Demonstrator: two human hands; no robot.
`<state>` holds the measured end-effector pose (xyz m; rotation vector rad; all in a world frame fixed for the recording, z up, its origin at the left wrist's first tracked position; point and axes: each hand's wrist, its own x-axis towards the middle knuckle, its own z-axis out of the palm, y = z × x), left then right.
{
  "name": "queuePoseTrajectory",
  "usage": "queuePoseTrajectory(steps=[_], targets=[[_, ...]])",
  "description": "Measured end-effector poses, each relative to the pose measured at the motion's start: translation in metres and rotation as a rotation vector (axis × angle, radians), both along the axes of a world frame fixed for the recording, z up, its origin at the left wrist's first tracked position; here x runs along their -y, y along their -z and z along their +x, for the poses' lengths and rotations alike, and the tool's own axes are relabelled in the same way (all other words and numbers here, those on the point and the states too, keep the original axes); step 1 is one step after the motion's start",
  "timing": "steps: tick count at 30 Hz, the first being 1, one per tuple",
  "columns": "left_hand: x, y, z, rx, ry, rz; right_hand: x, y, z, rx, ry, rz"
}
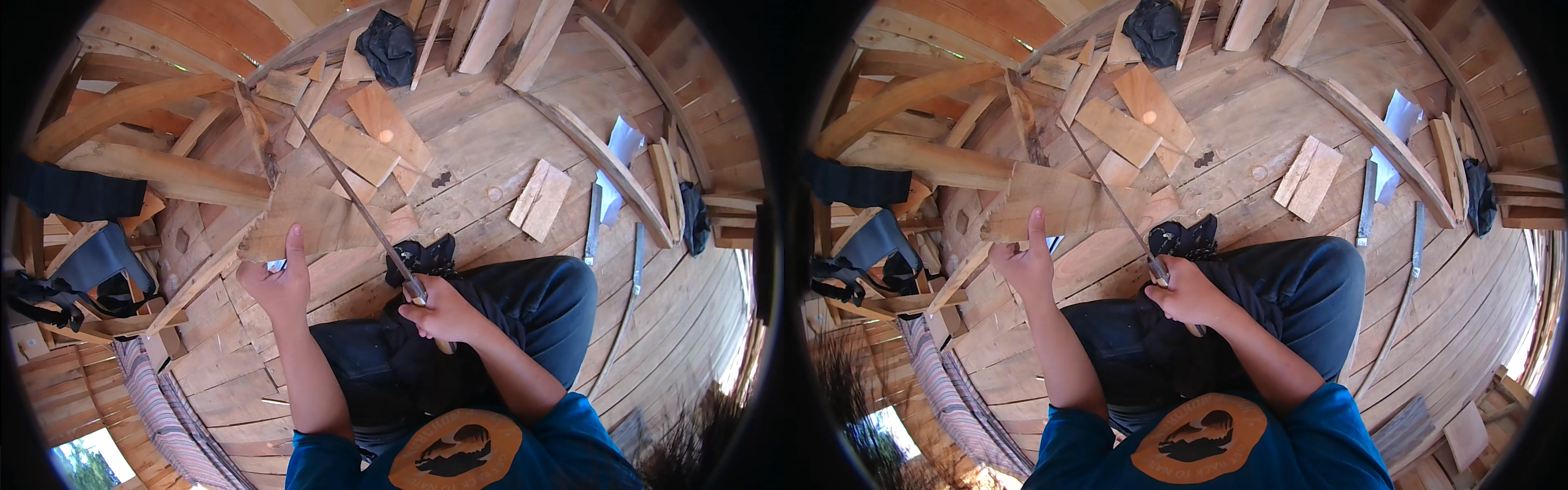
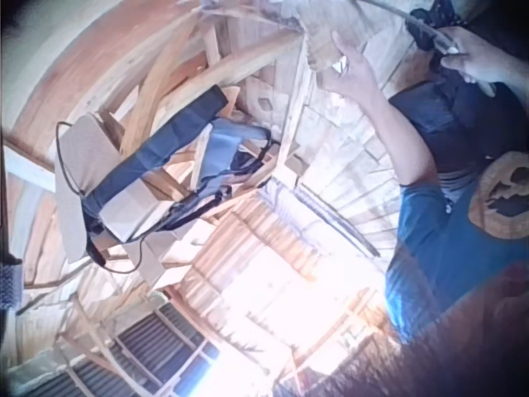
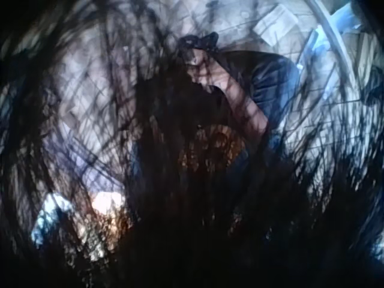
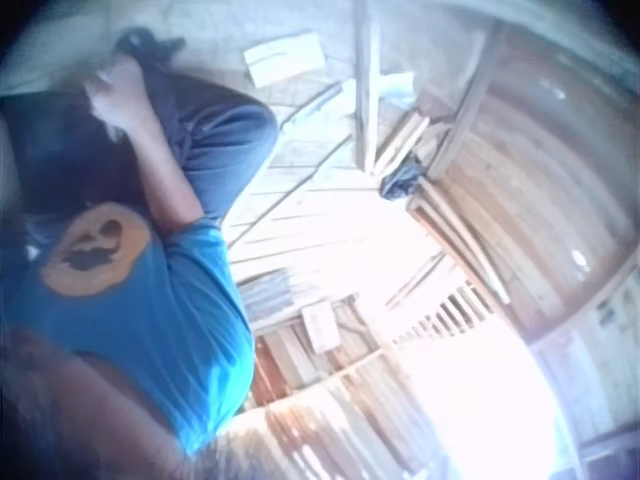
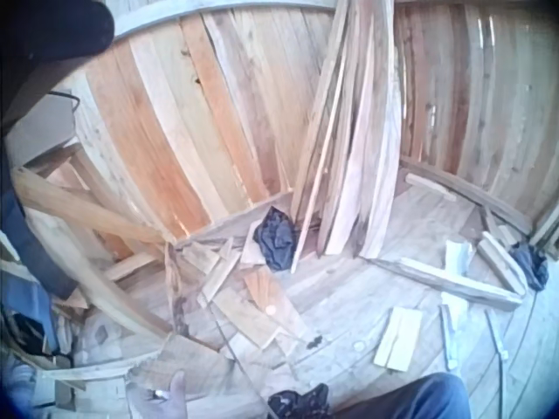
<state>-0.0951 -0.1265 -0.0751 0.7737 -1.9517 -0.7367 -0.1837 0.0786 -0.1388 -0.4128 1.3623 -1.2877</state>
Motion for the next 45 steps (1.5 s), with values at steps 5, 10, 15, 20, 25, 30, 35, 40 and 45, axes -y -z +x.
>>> queuePoseTrajectory(steps=[5,10,15,20,25,30,35,40,45], targets=[[-0.001,0.006,-0.004,-0.031,-0.026,-0.046,0.004,0.015,-0.01,-0.121,-0.011,0.064],[0.003,0.019,0.01,0.002,-0.046,-0.037,0.01,-0.001,-0.015,-0.088,-0.053,0.131],[-0.001,0.02,0.011,-0.041,-0.042,-0.065,0.011,-0.002,-0.009,-0.033,0.005,0.104],[-0.003,0.021,0.007,-0.07,-0.033,-0.069,0.011,0.008,-0.014,-0.037,-0.033,0.167],[-0.004,0.021,0.011,-0.049,-0.018,-0.036,0.012,-0.01,-0.017,0.018,-0.028,0.167],[-0.007,0.019,0.006,0.009,0.015,-0.107,0.005,0.001,-0.023,0.01,-0.014,0.195],[-0.008,0.02,0.007,-0.024,0.044,-0.117,0.003,-0.013,-0.016,0.041,-0.005,0.158],[-0.007,0.018,0.009,0.006,0.031,-0.133,0.0,0.009,-0.013,0.002,0.016,0.188],[-0.008,0.024,0.011,-0.055,0.016,-0.048,0.003,-0.017,-0.01,-0.042,0.01,0.172]])
